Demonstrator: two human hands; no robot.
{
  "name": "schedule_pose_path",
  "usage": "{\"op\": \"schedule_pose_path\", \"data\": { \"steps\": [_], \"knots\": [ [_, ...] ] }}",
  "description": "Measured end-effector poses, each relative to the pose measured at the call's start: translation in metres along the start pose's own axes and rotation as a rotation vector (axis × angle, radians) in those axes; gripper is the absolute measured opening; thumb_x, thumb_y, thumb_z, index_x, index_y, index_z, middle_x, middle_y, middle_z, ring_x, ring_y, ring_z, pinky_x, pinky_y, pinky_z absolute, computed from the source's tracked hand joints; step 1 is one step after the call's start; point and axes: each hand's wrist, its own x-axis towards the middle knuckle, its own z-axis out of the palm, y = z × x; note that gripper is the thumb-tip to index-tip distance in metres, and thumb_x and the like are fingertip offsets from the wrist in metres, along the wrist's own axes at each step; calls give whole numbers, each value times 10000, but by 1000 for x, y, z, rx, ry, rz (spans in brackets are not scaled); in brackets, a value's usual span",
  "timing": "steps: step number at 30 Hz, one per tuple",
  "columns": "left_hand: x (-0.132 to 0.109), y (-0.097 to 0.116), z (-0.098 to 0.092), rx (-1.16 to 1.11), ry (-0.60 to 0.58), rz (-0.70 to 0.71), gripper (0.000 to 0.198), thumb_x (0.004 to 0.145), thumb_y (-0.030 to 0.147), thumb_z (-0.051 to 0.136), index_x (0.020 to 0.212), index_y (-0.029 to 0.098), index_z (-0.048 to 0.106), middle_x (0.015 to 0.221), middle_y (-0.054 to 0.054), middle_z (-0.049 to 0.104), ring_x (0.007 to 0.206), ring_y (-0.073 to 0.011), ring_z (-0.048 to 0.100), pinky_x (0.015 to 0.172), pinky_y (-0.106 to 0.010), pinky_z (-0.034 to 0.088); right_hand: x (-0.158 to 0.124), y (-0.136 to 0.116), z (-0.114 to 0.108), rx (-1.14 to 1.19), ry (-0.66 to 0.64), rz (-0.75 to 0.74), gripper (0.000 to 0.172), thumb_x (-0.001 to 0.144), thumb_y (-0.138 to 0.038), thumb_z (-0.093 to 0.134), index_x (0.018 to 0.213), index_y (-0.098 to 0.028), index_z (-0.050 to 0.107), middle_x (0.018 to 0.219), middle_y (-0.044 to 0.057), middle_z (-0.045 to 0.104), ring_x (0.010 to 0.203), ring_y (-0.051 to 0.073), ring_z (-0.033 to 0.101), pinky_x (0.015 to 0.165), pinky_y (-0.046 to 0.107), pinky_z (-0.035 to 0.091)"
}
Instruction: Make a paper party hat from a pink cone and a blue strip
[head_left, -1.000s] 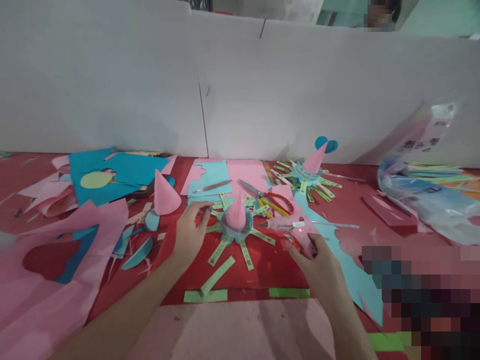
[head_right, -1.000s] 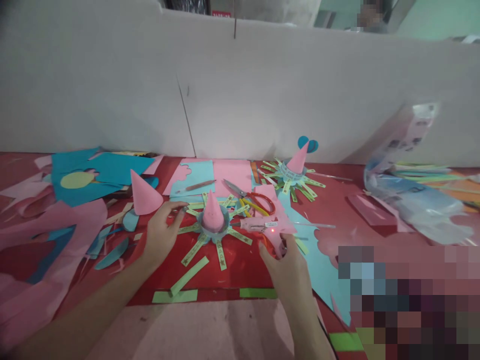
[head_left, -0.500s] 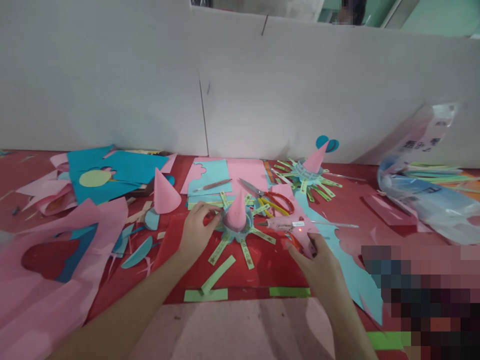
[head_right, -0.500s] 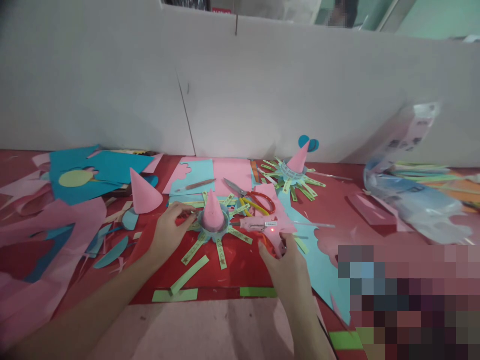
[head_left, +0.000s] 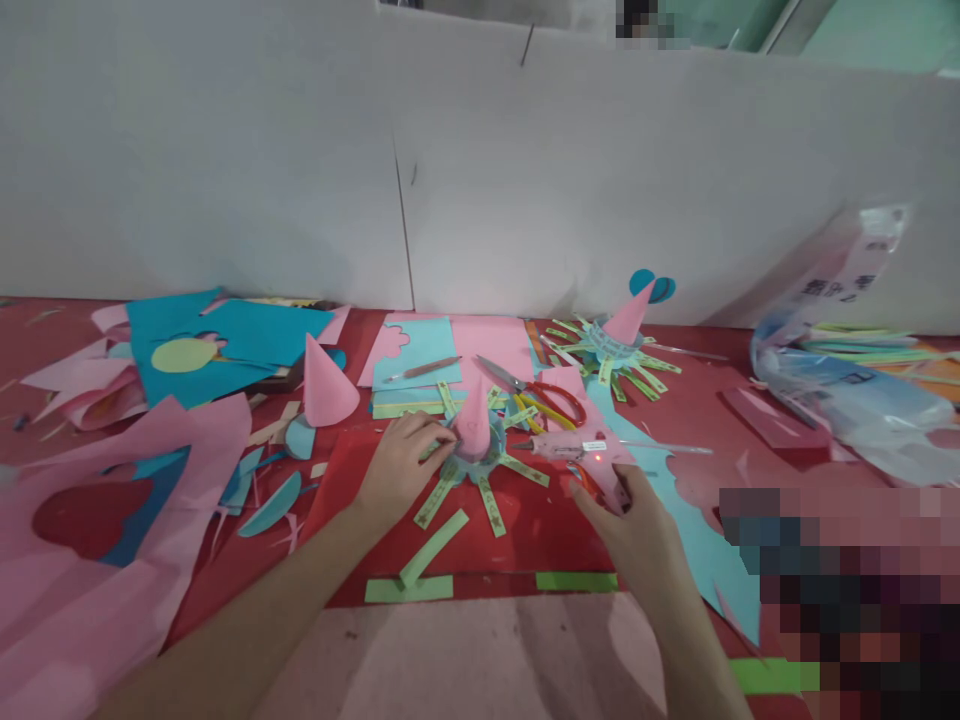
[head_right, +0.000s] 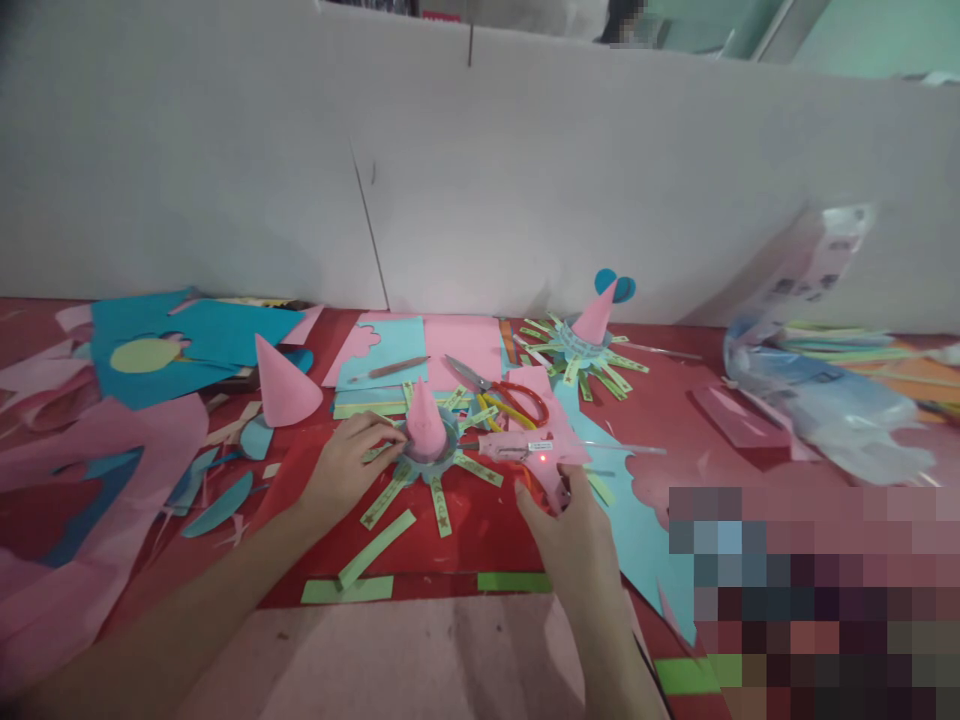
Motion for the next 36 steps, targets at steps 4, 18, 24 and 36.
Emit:
{"op": "schedule_pose_path", "data": {
  "steps": [4, 18, 24, 36],
  "knots": [
    [0, -1, -1, 8, -13, 1, 112, 817, 261, 525, 751, 215, 603, 797, -12, 576, 813, -166, 525, 744, -325, 411, -1, -2, -1, -16, -3, 2, 417, 659, -525, 532, 906, -191, 501, 588, -36, 423, 526, 137, 397, 488, 231, 328],
    [-4, 17, -2, 92, -58, 286, 103, 847, 251, 495, 844, 204, 586, 828, 21, 656, 824, -136, 532, 751, -309, 330, 0, 1, -1, -32, -76, -3, 432, 665, -500, 524, 954, -180, 502, 670, 7, 534, 571, 158, 488, 532, 249, 377],
    [-4, 13, 0, 96, -66, 261, 131, 854, 252, 477, 795, 201, 582, 779, 22, 651, 806, -144, 517, 785, -317, 322, -4, 1, 3, -85, -141, -25, 496, 680, -502, 508, 1038, -158, 514, 809, 71, 601, 696, 201, 545, 602, 275, 404],
    [-3, 14, 2, 117, -64, 213, 163, 854, 257, 467, 757, 202, 586, 768, 19, 649, 776, -142, 522, 783, -319, 332, -7, -2, 6, -148, -199, -23, 384, 700, -460, 492, 977, -194, 494, 812, 60, 607, 695, 213, 566, 581, 282, 390]
  ]
}}
